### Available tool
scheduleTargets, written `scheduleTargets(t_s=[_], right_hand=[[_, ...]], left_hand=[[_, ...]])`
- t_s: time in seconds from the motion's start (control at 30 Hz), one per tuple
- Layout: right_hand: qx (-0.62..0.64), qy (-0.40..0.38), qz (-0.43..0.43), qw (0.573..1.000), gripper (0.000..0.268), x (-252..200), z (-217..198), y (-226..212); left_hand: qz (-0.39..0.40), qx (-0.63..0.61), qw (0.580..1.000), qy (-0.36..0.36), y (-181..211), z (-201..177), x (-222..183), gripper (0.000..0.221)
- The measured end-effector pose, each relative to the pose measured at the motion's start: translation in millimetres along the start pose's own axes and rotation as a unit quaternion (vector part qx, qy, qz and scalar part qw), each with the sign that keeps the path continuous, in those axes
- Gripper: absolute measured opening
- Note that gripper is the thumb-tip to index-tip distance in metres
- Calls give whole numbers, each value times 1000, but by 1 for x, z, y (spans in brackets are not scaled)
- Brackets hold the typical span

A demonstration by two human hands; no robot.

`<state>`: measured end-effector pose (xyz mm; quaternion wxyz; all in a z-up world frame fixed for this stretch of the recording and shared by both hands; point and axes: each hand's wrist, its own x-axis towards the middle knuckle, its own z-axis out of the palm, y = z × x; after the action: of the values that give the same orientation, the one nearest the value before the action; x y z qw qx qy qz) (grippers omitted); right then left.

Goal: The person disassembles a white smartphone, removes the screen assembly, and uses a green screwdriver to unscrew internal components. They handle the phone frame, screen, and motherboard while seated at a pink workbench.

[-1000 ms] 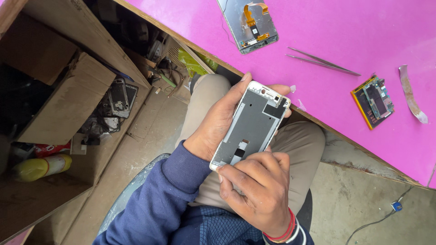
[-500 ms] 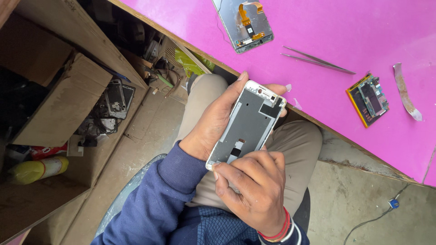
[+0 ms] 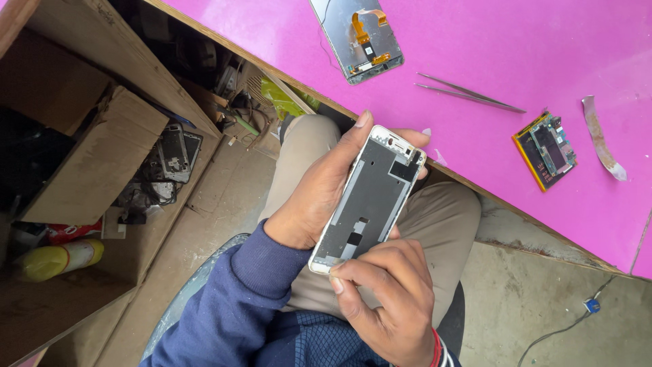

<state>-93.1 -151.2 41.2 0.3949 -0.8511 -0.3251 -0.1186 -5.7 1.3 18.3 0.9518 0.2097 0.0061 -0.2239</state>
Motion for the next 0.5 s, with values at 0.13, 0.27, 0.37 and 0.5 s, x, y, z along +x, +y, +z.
scheduleTargets(t_s=[0.13, 0.27, 0.37, 0.5], right_hand=[[110, 12, 80, 991, 13, -4, -12, -1], [198, -46, 67, 977, 9, -3, -14, -3], [213, -73, 34, 974, 9, -5, -6, -5], [199, -34, 36, 979, 8, -14, 0, -6]], left_hand=[[-13, 57, 998, -35, 5, 0, -4, 75], [39, -12, 998, -49, 8, 0, -7, 74], [87, -33, 995, -27, 5, 1, -8, 75], [182, -5, 983, -20, 3, 3, -14, 74]])
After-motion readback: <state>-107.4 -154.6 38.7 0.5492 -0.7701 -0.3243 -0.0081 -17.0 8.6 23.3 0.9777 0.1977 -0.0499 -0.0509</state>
